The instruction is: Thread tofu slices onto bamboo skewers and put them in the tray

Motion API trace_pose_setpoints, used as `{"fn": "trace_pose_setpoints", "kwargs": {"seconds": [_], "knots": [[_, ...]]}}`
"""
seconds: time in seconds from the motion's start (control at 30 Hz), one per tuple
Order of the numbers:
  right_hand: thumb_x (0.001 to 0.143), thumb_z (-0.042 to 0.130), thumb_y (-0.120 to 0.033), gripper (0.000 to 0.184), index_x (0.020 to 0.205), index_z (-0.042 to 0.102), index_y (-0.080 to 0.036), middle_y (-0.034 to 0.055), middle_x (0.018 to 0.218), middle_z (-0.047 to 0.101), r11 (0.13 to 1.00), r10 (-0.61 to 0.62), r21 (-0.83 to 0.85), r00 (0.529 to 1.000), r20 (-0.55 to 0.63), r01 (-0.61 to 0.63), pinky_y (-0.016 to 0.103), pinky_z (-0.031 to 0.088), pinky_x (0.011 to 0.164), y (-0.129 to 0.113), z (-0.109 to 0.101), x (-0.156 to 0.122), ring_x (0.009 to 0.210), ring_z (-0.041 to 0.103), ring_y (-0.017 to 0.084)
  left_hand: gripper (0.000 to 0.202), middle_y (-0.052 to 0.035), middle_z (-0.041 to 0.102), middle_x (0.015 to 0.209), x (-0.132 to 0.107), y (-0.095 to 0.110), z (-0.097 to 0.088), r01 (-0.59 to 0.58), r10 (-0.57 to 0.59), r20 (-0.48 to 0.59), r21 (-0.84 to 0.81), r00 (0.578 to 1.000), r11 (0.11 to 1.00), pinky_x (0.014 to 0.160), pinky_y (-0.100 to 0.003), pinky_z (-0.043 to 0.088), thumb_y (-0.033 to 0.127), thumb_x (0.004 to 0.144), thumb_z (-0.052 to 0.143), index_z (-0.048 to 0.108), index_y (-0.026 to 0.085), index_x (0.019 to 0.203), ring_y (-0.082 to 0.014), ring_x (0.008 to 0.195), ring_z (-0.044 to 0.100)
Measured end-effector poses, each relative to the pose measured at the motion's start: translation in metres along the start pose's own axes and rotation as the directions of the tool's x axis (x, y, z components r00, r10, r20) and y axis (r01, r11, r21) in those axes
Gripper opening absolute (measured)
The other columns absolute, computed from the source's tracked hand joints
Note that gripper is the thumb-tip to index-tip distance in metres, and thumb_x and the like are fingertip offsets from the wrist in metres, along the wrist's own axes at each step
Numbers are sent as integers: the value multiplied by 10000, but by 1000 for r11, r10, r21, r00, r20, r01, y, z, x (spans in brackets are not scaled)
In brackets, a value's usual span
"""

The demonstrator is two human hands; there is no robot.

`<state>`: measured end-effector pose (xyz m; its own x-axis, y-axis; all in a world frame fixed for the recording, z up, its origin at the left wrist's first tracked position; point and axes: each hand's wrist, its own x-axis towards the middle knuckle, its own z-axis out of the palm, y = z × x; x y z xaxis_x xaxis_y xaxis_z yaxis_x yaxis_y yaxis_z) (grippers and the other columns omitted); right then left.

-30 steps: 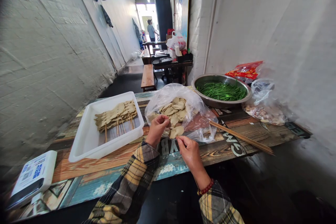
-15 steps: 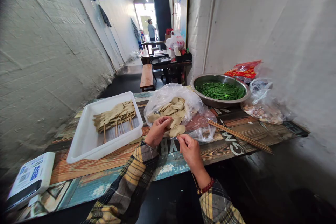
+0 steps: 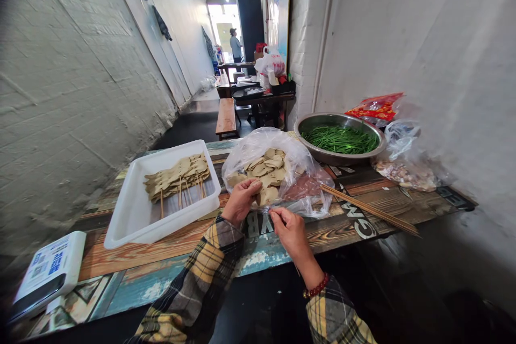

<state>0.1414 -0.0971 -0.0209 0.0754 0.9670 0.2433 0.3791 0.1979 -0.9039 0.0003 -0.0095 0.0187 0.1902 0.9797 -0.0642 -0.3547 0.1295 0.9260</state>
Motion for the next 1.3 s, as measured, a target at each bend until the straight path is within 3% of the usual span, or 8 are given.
{"fn": "trace_pose_setpoints", "kwargs": {"seconds": [0.17,0.63,0.8,1.03,1.13,1.3], "knots": [[908,507,-388,322,845,719,-155,-42,464,518,999,-32,-23,999,5,32,214,377,502,1,-1,1,459,518,121,423,68,394,530,1,1,-3,-21,23,-42,37,999,999,415,-187,295,490,578,800,581,135,649,-47,451,337],[907,501,-373,319,816,705,-144,-46,457,499,999,-32,17,999,-24,32,226,365,506,3,-2,-1,446,495,117,411,54,431,540,2,-7,-3,17,-19,12,152,1000,988,450,-181,282,473,604,787,561,130,617,-46,471,367],[903,507,-388,327,827,703,-138,-50,449,486,998,-1,57,1000,-28,2,221,348,485,3,-1,-1,432,472,110,408,58,435,532,2,-6,-3,45,-50,40,111,998,993,431,-181,265,466,593,805,579,130,638,-43,455,365],[907,508,-417,348,827,691,-132,-58,442,466,993,33,118,998,-56,-26,215,331,470,4,-2,0,417,436,100,401,45,531,581,1,-3,-2,97,-95,162,-7,982,995,493,-182,362,410,544,855,599,132,681,-54,501,452],[910,504,-413,346,838,693,-132,-58,444,468,991,32,130,998,-53,-25,215,333,475,3,-2,-1,421,439,100,419,49,534,572,1,-4,-2,103,-100,145,-15,984,995,485,-178,363,401,511,872,592,135,675,-54,494,462],[906,514,-410,335,822,690,-138,-59,442,466,992,38,119,998,-44,-33,215,326,469,0,-3,-1,418,434,99,360,50,536,582,2,-4,-4,112,-102,190,-43,976,993,485,-180,384,390,585,843,606,138,683,-54,494,472]]}}
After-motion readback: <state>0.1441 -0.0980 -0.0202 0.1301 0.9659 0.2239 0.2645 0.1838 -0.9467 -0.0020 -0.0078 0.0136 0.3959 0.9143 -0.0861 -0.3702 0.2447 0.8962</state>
